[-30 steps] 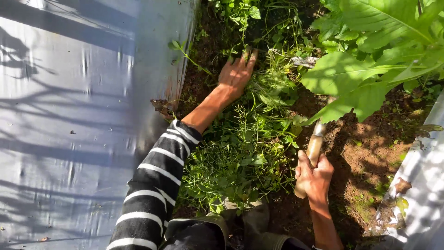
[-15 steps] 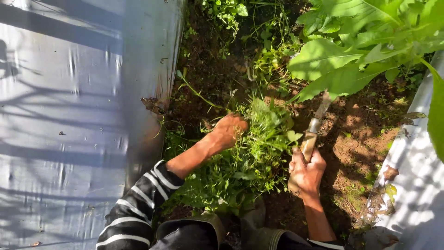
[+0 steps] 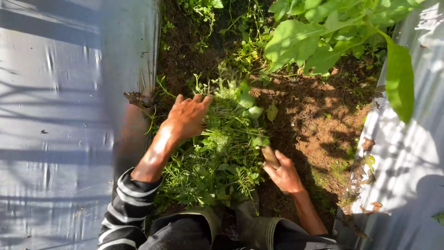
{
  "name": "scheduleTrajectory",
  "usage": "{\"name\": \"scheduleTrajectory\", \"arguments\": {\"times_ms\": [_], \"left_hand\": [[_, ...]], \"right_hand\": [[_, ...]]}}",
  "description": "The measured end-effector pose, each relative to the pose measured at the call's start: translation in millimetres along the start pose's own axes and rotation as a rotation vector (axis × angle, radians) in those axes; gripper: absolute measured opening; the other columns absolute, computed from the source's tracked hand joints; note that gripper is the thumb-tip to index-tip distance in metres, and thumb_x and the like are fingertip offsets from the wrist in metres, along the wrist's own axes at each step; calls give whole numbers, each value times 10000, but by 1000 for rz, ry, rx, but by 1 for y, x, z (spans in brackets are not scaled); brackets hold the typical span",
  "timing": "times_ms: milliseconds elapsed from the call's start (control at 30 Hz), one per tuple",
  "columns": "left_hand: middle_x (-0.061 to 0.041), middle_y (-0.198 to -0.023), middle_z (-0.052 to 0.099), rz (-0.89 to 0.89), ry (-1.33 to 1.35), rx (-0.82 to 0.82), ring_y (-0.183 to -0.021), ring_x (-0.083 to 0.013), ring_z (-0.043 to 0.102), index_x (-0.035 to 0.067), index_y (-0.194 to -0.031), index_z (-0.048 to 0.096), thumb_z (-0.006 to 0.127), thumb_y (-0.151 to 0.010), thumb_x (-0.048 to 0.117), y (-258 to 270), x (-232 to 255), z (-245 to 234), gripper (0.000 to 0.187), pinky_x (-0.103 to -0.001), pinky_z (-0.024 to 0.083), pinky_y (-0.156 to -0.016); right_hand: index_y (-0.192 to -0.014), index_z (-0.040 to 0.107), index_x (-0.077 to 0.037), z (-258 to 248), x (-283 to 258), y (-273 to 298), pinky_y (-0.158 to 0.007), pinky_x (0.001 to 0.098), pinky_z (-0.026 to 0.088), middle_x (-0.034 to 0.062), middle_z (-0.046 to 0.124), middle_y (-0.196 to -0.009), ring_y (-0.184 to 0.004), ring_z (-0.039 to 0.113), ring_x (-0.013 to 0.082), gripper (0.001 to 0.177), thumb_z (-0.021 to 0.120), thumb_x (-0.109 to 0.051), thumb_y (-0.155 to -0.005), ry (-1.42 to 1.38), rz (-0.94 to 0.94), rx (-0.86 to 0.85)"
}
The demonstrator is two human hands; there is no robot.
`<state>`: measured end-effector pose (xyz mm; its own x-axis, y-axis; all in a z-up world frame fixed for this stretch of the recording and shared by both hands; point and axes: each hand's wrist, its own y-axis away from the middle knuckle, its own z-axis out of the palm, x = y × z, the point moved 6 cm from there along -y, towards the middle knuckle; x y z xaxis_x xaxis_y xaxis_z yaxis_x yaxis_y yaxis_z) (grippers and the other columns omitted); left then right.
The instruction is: A person is weeding a garden bed, using a sickle to cut through dense weeds and then pulling them out by hand to clear the area around crop plants.
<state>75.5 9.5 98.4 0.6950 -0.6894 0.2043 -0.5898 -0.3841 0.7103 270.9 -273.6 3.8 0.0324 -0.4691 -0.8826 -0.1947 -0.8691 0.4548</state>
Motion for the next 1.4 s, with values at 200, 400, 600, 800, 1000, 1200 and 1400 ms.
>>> {"name": "scheduleTrajectory", "arguments": {"times_ms": [200, 400, 600, 800, 1000, 1200, 1400], "left_hand": [[-309, -1636, 168, 83, 218, 233, -1462, -484, 303, 145, -1612, 212, 914, -719, 276, 55, 75, -108, 1144, -732, 174, -1150], [-301, -1625, 261, -234, 376, 37, -1502, -411, 305, 83, -1634, 146, 437, -983, 699, -17, 49, -8, 942, -653, 206, -1216], [-224, -1421, 551, 18, 180, 18, -1370, -353, 512, 156, -1449, 509, 128, -1078, 582, -11, 71, 63, 681, -620, 364, -1125], [-178, -1466, 539, 19, 63, 260, -1414, -313, 473, 210, -1372, 589, 274, -1088, 482, -5, 67, 88, 503, -630, 401, -1107], [-237, -1695, 107, -100, 169, 146, -1557, -384, 136, 189, -1545, 437, 216, -1086, 484, 38, 74, 41, 588, -673, 149, -1200], [-281, -1660, 163, -79, 176, 64, -1540, -430, 151, 189, -1627, 232, 297, -1023, 587, 44, 76, 56, 726, -731, 138, -1170], [-300, -1620, 266, -36, 130, 135, -1502, -463, 257, 149, -1615, 246, 139, -956, 781, 41, 75, 55, 919, -726, 255, -1133]], "right_hand": [[-995, 571, -6, 1, 13, 6, -441, 403, 500, 196, 612, -696, -570, 671, 308, 260, 742, -156, -868, 455, -131, 1], [-999, 559, 30, 4, -38, 19, -395, 388, 604, 146, 639, -674, -479, 668, 259, 322, 745, -221, -918, -265, 263, 85], [-1091, 533, -56, -46, -10, 3, -445, 261, 532, 47, 590, -747, -523, 589, 122, 478, 503, -533, -1095, -274, 227, 502], [-1508, 318, 10, -33, 12, -56, -929, 556, 572, 321, 423, -1316, -1107, 585, 406, 755, 768, -176, -931, 33, 73, 361], [-1253, 530, -78, -28, 85, -32, -525, 362, 576, 140, 609, -932, -647, 612, 223, 462, 726, -350, -935, -377, 263, 273], [-1026, 632, -69, -52, 98, -103, -419, 300, 546, 103, 627, -777, -550, 614, 164, 657, 463, -704, -1028, -327, 165, 472], [-1218, 566, 86, -54, 266, -70, -685, 493, 582, 223, 600, -895, -729, 597, 355, 902, 195, -720, -1057, -547, 46, 20]]}}
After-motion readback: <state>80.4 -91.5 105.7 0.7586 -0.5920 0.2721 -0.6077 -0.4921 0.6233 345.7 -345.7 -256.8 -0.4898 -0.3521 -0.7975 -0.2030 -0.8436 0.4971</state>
